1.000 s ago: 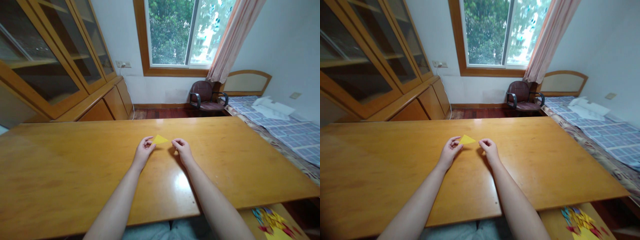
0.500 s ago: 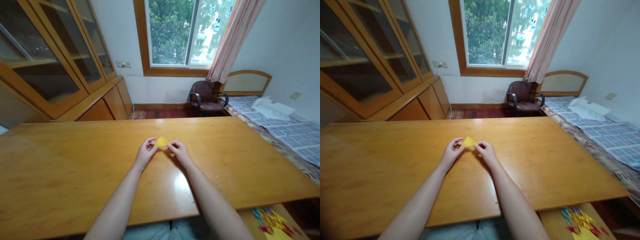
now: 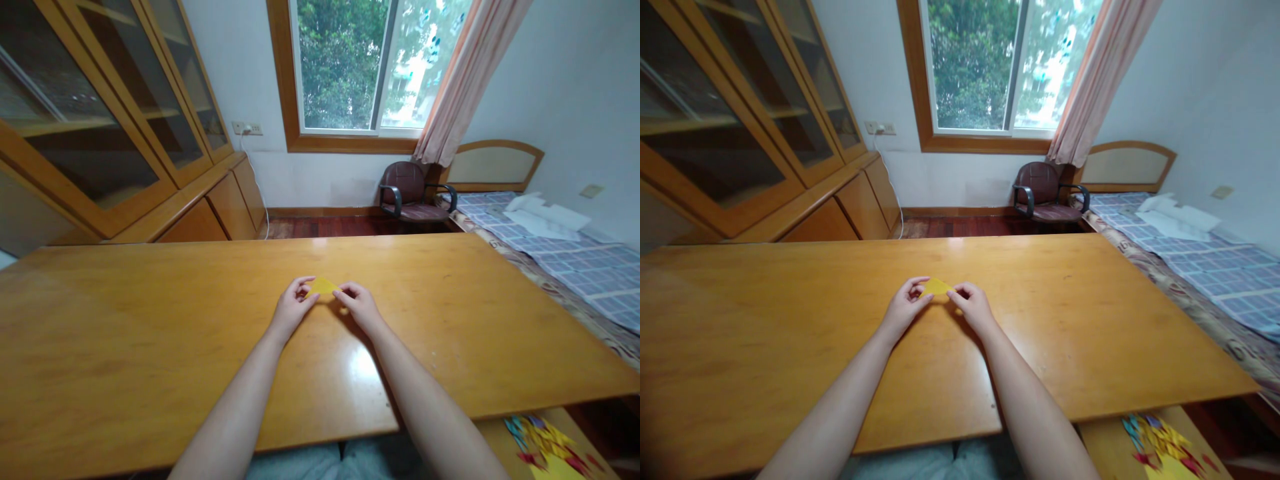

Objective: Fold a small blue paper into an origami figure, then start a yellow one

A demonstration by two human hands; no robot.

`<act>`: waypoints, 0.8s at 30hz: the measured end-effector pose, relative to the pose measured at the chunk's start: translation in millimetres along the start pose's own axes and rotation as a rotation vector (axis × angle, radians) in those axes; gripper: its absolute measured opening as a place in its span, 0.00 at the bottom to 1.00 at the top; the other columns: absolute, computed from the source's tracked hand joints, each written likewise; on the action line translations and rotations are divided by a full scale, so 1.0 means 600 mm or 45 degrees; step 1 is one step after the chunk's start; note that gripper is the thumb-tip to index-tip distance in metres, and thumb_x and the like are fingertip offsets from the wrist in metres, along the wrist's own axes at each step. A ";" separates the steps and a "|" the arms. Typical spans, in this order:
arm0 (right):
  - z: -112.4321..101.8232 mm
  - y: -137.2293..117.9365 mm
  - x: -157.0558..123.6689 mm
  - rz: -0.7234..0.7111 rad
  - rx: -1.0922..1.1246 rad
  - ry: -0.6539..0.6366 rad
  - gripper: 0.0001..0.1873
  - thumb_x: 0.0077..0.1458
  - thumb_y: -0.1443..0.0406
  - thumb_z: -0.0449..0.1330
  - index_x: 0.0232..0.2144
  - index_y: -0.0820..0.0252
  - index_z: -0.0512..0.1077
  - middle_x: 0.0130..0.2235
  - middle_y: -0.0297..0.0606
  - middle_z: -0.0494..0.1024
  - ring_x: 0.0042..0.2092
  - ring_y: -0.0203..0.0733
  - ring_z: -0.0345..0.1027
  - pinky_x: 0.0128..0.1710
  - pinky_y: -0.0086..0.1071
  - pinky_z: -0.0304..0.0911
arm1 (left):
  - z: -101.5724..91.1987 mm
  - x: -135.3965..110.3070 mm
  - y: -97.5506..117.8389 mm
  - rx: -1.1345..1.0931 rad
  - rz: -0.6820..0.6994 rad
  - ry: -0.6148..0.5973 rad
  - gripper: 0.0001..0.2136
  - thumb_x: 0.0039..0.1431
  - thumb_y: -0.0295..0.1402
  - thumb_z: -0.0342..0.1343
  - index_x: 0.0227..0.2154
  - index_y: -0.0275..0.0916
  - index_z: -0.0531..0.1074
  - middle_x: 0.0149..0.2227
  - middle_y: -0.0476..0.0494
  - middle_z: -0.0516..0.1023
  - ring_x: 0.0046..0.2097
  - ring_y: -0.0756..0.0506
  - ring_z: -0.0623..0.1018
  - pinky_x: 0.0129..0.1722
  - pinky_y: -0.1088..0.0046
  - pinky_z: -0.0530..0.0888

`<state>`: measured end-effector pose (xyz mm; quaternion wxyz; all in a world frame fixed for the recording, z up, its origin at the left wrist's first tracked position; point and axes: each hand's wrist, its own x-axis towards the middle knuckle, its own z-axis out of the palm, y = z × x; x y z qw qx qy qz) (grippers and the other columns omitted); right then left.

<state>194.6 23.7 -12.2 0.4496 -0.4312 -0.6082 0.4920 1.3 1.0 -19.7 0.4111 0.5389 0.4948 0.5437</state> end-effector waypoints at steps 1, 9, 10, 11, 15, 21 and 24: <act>0.000 0.000 0.000 0.005 0.008 0.004 0.16 0.49 0.53 0.63 0.28 0.61 0.74 0.28 0.35 0.74 0.30 0.38 0.65 0.28 0.28 0.60 | 0.001 0.000 0.002 -0.007 -0.007 0.007 0.22 0.50 0.38 0.64 0.48 0.38 0.70 0.30 0.53 0.70 0.34 0.50 0.74 0.41 0.73 0.72; -0.002 0.005 0.004 0.078 0.144 0.108 0.18 0.46 0.51 0.65 0.26 0.61 0.74 0.25 0.33 0.72 0.28 0.36 0.62 0.26 0.27 0.57 | 0.000 0.001 0.013 -0.036 -0.028 0.064 0.24 0.49 0.38 0.63 0.50 0.38 0.67 0.28 0.53 0.73 0.33 0.49 0.75 0.40 0.73 0.72; -0.002 0.005 0.005 0.086 0.153 0.109 0.18 0.46 0.51 0.65 0.26 0.61 0.73 0.25 0.32 0.72 0.27 0.36 0.62 0.26 0.27 0.57 | -0.001 0.001 0.013 -0.049 -0.028 0.070 0.24 0.49 0.37 0.63 0.50 0.38 0.67 0.28 0.53 0.73 0.33 0.49 0.75 0.40 0.72 0.72; -0.002 0.005 0.005 0.091 0.157 0.108 0.18 0.46 0.52 0.65 0.26 0.61 0.73 0.24 0.32 0.72 0.27 0.36 0.62 0.26 0.27 0.57 | -0.002 0.002 0.013 -0.063 -0.028 0.077 0.24 0.49 0.37 0.63 0.49 0.38 0.67 0.28 0.53 0.73 0.33 0.49 0.75 0.40 0.73 0.72; -0.006 0.006 0.008 0.070 0.199 0.159 0.16 0.46 0.52 0.64 0.25 0.60 0.72 0.23 0.31 0.70 0.27 0.35 0.60 0.27 0.28 0.56 | -0.008 0.003 0.011 -0.150 -0.040 0.166 0.24 0.48 0.36 0.64 0.49 0.38 0.67 0.28 0.53 0.72 0.32 0.50 0.74 0.37 0.74 0.71; -0.009 0.003 0.008 0.069 0.279 0.210 0.16 0.46 0.53 0.65 0.24 0.61 0.72 0.22 0.30 0.68 0.26 0.34 0.58 0.27 0.28 0.54 | -0.014 0.004 0.009 -0.244 -0.042 0.265 0.21 0.50 0.36 0.64 0.47 0.38 0.68 0.30 0.53 0.72 0.32 0.51 0.73 0.36 0.75 0.70; -0.007 -0.002 0.005 0.088 0.258 0.133 0.16 0.45 0.54 0.66 0.25 0.61 0.73 0.24 0.31 0.69 0.26 0.34 0.59 0.28 0.28 0.54 | -0.009 0.003 0.009 -0.256 -0.050 0.253 0.19 0.51 0.37 0.64 0.45 0.38 0.69 0.32 0.52 0.72 0.32 0.52 0.73 0.37 0.75 0.70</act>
